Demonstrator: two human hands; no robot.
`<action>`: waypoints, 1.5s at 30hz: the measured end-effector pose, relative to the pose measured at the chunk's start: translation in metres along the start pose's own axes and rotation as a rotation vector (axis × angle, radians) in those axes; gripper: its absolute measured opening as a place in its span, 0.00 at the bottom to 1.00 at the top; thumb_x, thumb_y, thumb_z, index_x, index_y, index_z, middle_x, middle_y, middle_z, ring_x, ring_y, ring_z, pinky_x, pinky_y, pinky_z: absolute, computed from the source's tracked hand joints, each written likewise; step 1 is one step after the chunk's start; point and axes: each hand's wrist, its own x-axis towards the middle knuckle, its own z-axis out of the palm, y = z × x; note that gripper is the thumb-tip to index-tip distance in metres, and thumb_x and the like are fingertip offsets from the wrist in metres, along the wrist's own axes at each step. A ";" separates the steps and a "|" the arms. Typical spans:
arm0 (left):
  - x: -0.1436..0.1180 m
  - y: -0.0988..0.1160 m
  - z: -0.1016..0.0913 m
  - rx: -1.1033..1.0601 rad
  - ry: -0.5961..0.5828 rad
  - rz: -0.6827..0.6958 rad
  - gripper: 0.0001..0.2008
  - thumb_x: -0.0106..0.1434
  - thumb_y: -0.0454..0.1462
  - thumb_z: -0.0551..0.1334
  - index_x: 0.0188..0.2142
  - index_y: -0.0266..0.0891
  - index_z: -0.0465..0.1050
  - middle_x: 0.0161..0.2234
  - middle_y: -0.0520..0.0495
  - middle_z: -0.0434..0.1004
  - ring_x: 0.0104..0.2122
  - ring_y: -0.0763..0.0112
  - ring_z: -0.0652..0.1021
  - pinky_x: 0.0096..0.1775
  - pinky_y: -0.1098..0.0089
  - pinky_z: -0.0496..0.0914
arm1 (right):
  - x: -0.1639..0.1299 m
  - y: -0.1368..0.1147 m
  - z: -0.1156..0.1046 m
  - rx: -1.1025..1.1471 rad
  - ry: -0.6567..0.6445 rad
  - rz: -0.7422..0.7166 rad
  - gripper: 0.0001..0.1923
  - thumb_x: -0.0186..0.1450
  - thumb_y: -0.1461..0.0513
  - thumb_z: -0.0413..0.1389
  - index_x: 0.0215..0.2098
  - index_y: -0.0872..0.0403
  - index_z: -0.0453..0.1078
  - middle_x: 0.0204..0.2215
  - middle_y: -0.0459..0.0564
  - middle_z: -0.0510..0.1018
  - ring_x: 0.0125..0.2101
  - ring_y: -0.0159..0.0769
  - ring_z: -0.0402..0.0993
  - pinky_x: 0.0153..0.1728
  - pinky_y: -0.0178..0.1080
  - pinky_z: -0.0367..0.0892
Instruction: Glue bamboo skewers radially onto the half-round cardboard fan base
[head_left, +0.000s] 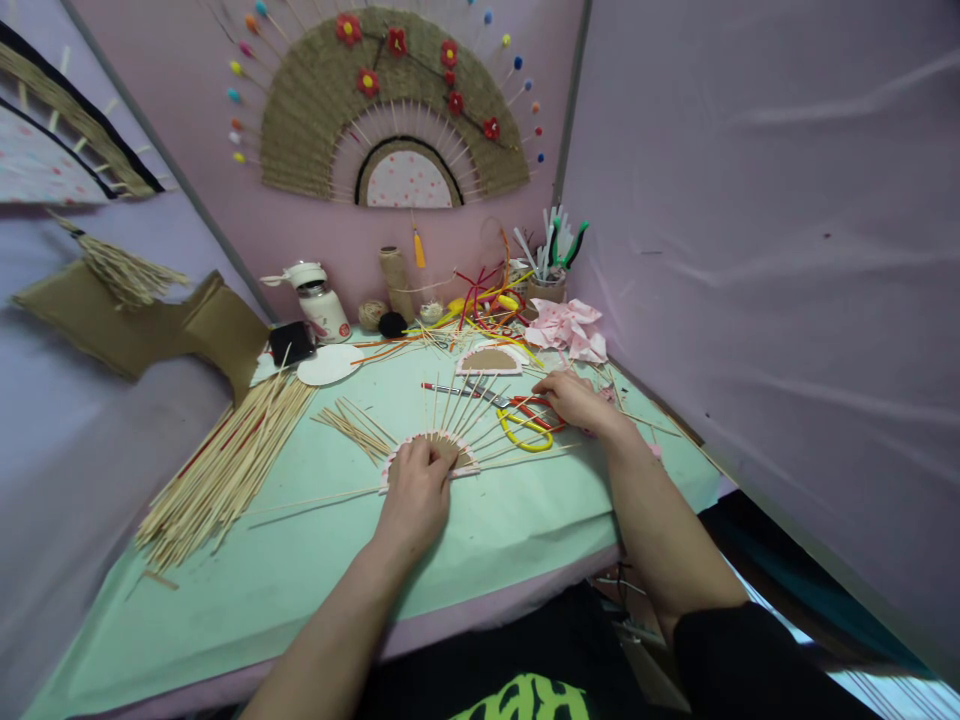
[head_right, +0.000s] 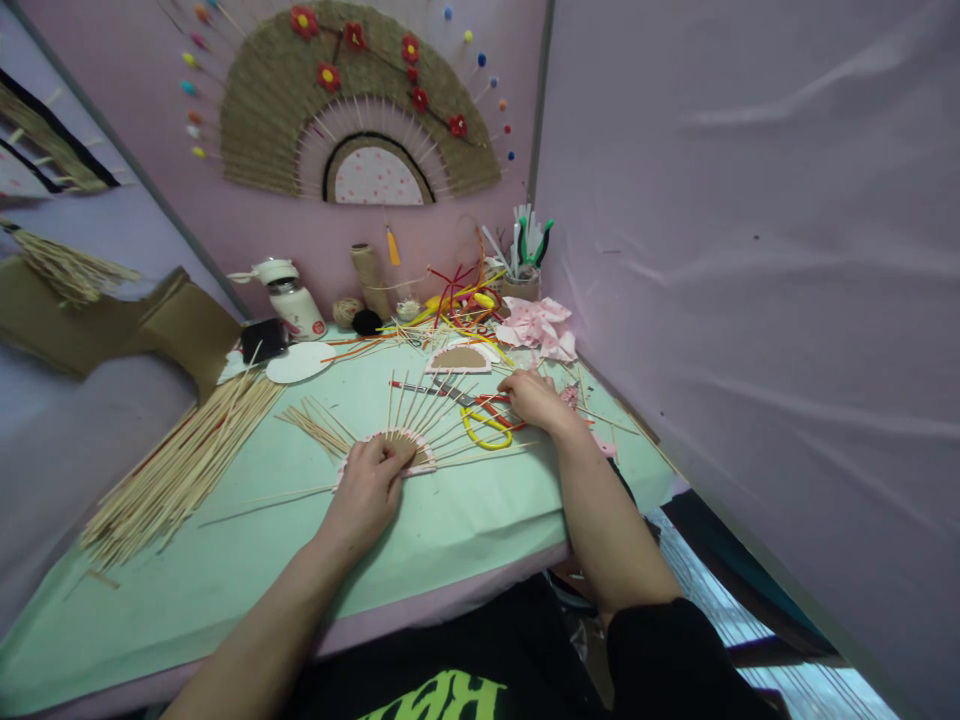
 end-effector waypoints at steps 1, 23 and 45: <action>0.000 0.000 0.000 0.002 -0.001 0.000 0.17 0.67 0.30 0.54 0.47 0.43 0.79 0.38 0.41 0.69 0.44 0.56 0.67 0.47 0.58 0.66 | 0.000 0.000 0.000 0.001 -0.001 0.000 0.23 0.67 0.69 0.45 0.50 0.51 0.78 0.52 0.55 0.78 0.55 0.46 0.68 0.53 0.44 0.60; 0.000 -0.001 0.000 -0.015 0.057 -0.061 0.17 0.64 0.27 0.54 0.46 0.39 0.79 0.40 0.40 0.69 0.42 0.58 0.66 0.46 0.58 0.69 | 0.029 -0.036 -0.017 0.030 -0.016 0.003 0.31 0.63 0.71 0.46 0.64 0.52 0.66 0.58 0.56 0.75 0.60 0.53 0.66 0.58 0.56 0.59; 0.001 0.003 -0.002 0.039 -0.025 -0.102 0.18 0.66 0.30 0.55 0.50 0.41 0.78 0.41 0.40 0.68 0.43 0.57 0.66 0.47 0.57 0.67 | 0.028 -0.029 -0.008 0.162 -0.018 -0.037 0.36 0.59 0.73 0.48 0.64 0.50 0.63 0.58 0.51 0.76 0.59 0.48 0.68 0.58 0.53 0.63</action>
